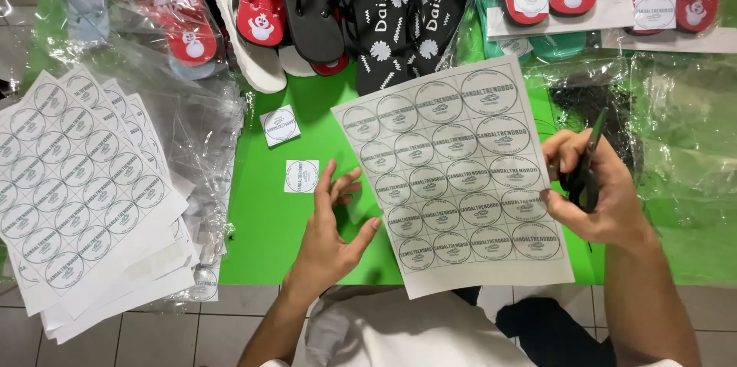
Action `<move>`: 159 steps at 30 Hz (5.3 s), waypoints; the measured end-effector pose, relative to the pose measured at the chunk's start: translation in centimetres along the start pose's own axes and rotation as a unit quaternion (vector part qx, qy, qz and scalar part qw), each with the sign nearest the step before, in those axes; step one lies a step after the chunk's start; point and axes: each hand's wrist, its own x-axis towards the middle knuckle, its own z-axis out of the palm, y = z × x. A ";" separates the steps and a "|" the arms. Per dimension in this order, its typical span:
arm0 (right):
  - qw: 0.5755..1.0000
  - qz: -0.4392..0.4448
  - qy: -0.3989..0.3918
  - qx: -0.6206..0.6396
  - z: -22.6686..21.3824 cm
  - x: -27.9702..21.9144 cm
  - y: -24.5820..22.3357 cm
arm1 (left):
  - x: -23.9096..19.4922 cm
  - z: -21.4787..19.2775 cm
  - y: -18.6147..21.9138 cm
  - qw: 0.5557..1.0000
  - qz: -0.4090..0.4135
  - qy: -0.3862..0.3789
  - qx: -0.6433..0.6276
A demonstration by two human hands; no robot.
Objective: Using scissors to cut out circular labels from a printed sheet of paper on a workbench.
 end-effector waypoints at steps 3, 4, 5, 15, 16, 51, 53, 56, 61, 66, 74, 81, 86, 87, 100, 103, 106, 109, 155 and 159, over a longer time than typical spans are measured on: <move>0.999 -0.016 -0.052 -0.006 -0.5 2.1 0.3 | -0.1 -0.8 -0.7 0.985 -0.023 0.003 -0.171; 0.999 -0.016 -0.051 -0.005 -0.3 2.6 0.4 | -0.2 -0.8 -1.5 0.985 -0.023 0.003 -0.170; 0.997 -0.017 -0.065 0.031 0.0 3.2 0.6 | -0.1 -0.9 -2.3 0.959 -0.028 0.005 -0.281; 0.994 0.054 -0.001 0.093 2.6 4.3 0.4 | 0.2 0.1 3.7 0.830 -0.538 -0.149 -0.003; 0.994 0.056 -0.001 0.094 2.2 4.1 0.7 | -0.2 0.5 2.9 0.829 -0.539 -0.149 -0.003; 0.978 0.103 0.136 0.121 3.1 3.6 5.7 | 7.8 -8.0 4.4 0.985 0.086 -0.112 0.103; 0.979 0.103 0.131 0.117 3.5 3.9 5.3 | 9.3 -6.3 4.3 0.968 0.123 -0.135 0.173; 0.983 0.097 0.114 0.106 4.1 3.9 5.2 | 11.9 -3.6 4.6 0.935 0.155 -0.182 0.262; 0.989 0.072 0.092 0.089 4.7 3.9 5.1 | 15.6 -0.3 4.6 0.934 0.121 -0.266 0.205; 0.991 0.044 0.078 0.099 4.6 4.0 4.9 | 17.2 2.2 4.1 0.930 0.025 -0.355 0.094; 0.995 0.030 0.086 0.043 4.0 4.2 3.3 | 16.9 -1.7 2.3 0.953 -0.035 -0.299 -0.022; 0.987 0.094 0.123 -0.051 3.4 4.2 1.0 | 17.4 -4.7 -6.5 0.969 -0.047 -0.219 -0.108; 0.983 0.142 0.097 -0.071 3.2 4.5 0.7 | 17.4 -5.6 -8.6 0.971 -0.024 -0.204 -0.122; 0.981 0.158 0.083 -0.075 3.2 4.8 0.5 | 17.5 -5.8 -9.1 0.972 -0.019 -0.201 -0.120; 0.955 0.287 -0.009 -0.074 1.2 6.5 0.4 | 17.2 -6.7 -6.2 0.970 -0.010 -0.227 -0.086; 0.965 0.240 -0.056 0.087 -0.3 5.6 4.2 | 17.2 -6.7 -5.9 0.968 -0.015 -0.236 -0.089; 0.927 0.218 -0.161 0.258 -1.5 4.9 6.1 | 17.6 -6.5 -5.8 0.963 -0.004 -0.251 -0.095; 0.934 0.219 -0.174 0.220 -1.3 5.0 5.4 | 17.6 -6.6 -5.7 0.961 -0.015 -0.255 -0.107; 0.968 0.188 -0.162 0.038 0.9 4.1 6.4 | 17.9 -6.4 -4.3 0.966 -0.036 -0.201 -0.161; 0.969 0.180 -0.161 0.042 1.0 4.1 6.7 | 17.6 -6.3 -5.0 0.966 -0.050 -0.203 -0.154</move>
